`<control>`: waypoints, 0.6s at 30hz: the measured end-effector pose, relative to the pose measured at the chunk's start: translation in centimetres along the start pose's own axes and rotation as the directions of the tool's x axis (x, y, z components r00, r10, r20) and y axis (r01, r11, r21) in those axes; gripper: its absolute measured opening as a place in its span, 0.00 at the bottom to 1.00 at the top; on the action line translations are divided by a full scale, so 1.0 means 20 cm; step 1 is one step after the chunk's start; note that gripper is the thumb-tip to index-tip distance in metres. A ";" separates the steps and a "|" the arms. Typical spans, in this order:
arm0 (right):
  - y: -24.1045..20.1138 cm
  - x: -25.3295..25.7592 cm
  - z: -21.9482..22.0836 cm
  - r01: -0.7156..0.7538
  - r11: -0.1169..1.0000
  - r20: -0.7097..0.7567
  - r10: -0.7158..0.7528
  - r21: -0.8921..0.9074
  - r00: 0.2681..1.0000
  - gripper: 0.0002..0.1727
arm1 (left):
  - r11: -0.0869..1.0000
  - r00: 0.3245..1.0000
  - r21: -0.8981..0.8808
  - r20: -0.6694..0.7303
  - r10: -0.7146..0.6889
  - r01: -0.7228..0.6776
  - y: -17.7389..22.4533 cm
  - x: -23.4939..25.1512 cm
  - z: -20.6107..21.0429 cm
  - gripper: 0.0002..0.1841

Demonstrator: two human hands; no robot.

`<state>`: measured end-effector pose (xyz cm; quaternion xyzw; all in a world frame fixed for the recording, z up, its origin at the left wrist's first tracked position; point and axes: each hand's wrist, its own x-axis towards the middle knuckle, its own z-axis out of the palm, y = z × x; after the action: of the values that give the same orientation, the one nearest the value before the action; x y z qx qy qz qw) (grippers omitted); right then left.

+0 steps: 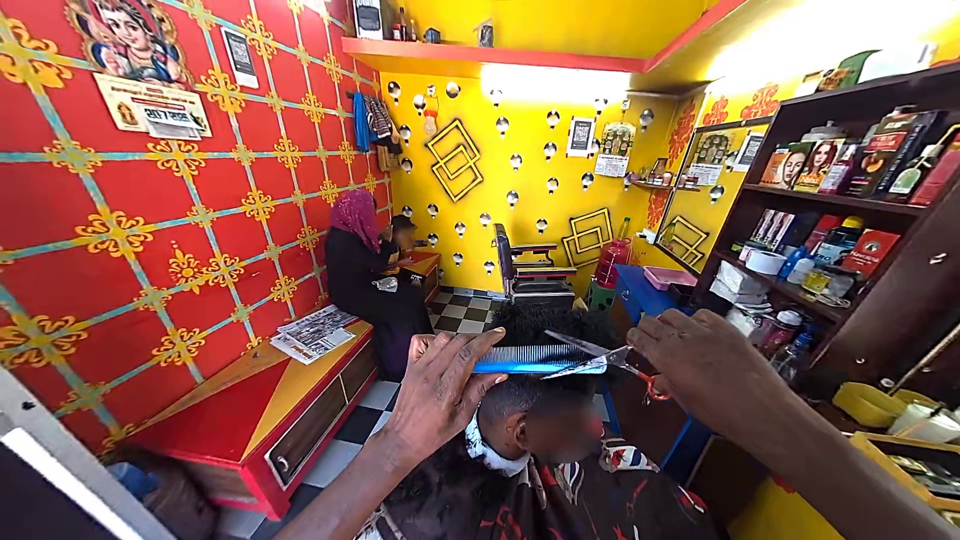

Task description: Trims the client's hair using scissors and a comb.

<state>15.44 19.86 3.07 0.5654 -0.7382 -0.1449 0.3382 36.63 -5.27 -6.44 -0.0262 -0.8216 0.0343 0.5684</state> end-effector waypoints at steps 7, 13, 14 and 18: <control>0.02 -0.02 0.03 -0.124 0.986 -0.235 0.148 0.116 0.961 0.19 | 0.990 0.989 0.060 -0.082 -0.125 0.130 0.06 -0.09 -0.02 0.18; 0.18 -0.09 0.19 -0.249 0.955 -0.361 0.292 0.161 0.886 0.18 | 0.994 0.995 0.098 0.074 -0.062 0.055 0.29 -0.32 0.09 0.19; 0.20 -0.09 0.21 -0.236 0.960 -0.362 0.275 0.149 0.891 0.18 | 0.989 0.993 0.137 0.093 -0.074 0.061 0.29 -0.31 0.12 0.19; 0.27 -0.06 0.26 -0.135 0.985 -0.351 0.165 0.109 0.922 0.17 | 0.963 0.974 0.164 0.037 -0.223 0.214 0.20 -0.11 0.10 0.21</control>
<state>8.15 21.83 2.24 0.5376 -0.7106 0.0176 0.4536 35.48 -1.58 -9.61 0.1111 -0.8294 0.0374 0.5463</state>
